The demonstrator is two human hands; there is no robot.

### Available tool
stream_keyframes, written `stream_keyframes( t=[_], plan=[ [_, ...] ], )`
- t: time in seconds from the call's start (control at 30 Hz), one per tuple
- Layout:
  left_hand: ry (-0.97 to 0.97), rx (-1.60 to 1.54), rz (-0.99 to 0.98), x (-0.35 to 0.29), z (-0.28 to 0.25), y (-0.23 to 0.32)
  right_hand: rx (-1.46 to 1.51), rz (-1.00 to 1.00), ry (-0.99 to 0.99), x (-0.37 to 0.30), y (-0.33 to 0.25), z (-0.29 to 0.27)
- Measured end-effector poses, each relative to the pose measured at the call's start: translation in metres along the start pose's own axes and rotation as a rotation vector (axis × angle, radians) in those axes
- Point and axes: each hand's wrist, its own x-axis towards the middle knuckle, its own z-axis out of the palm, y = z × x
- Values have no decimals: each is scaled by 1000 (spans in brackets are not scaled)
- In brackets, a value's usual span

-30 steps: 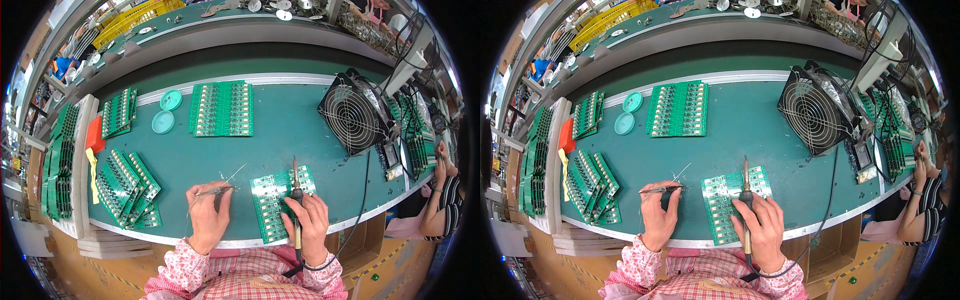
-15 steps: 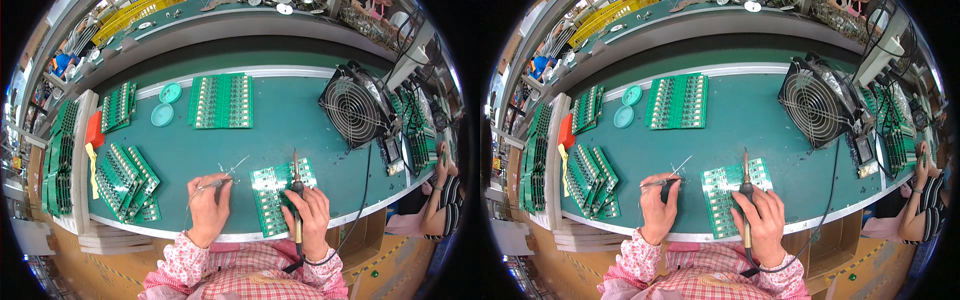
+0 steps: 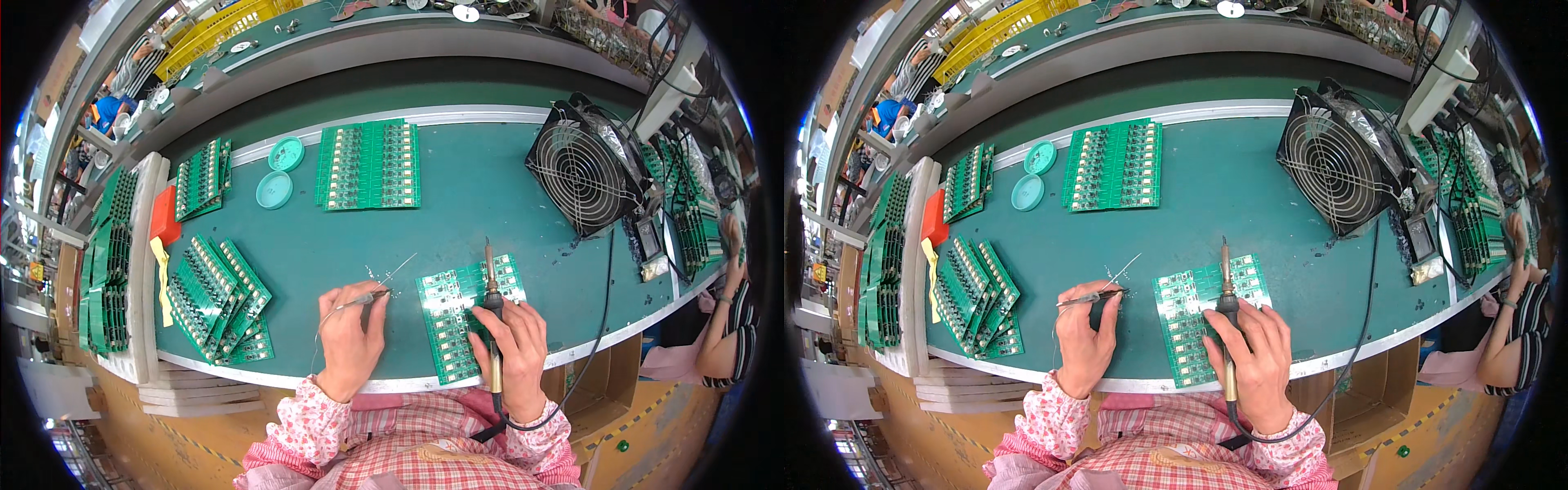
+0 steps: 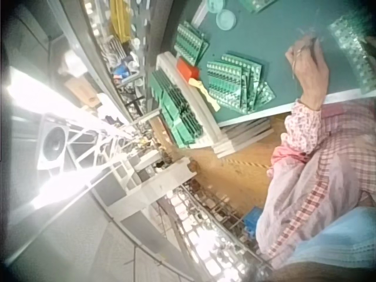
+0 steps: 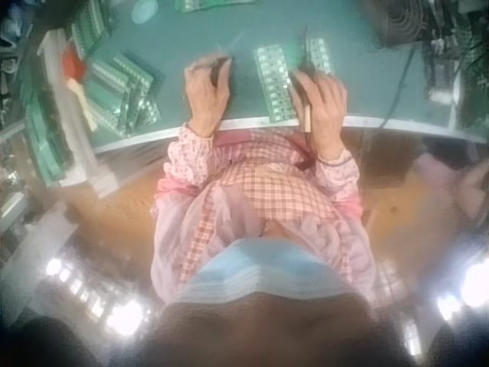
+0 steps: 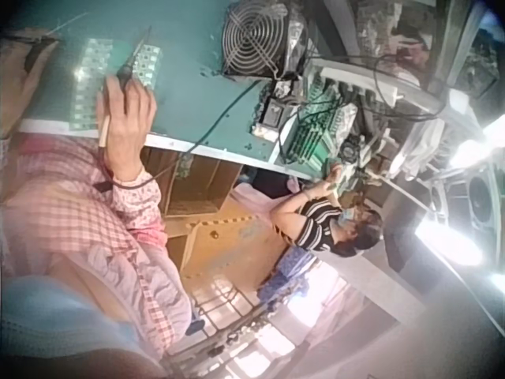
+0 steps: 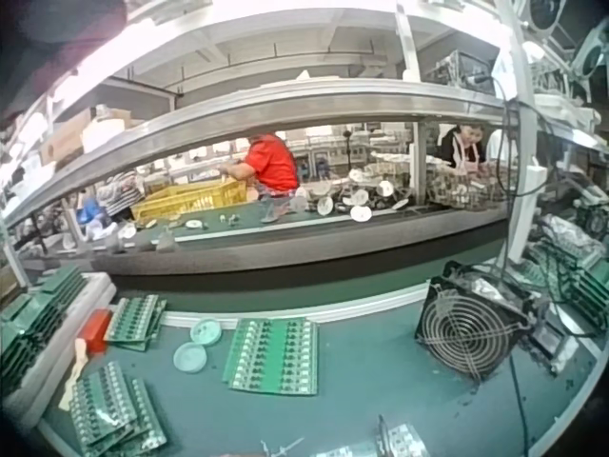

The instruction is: The person solders electronic components onto circuit board panels using a soldering iron and solder wire.

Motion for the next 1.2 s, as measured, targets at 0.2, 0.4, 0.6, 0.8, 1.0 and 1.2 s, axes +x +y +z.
stream_keyframes(
  t=[0.2, 0.4, 0.6, 0.8, 1.0, 1.2],
  plan=[
    [-2, -19, 10, -1, -1, 0, 3, -5, 5, 0, 0, 0],
    [-7, -9, 23, 0, 1, -1, -4, -1, 15, -1, 1, 0],
    [-41, -121, -77, 1, 1, 10, -2, -3, 16, -4, -1, -1],
    [-104, -277, -70, -2, 16, 24, 10, 12, 8, -12, -4, -3],
    [-122, -292, -91, -9, 17, 23, 36, 21, 61, -14, -3, -1],
    [-144, -178, -14, -4, 15, 27, 45, 26, 112, -12, -2, -1]
  ],
)
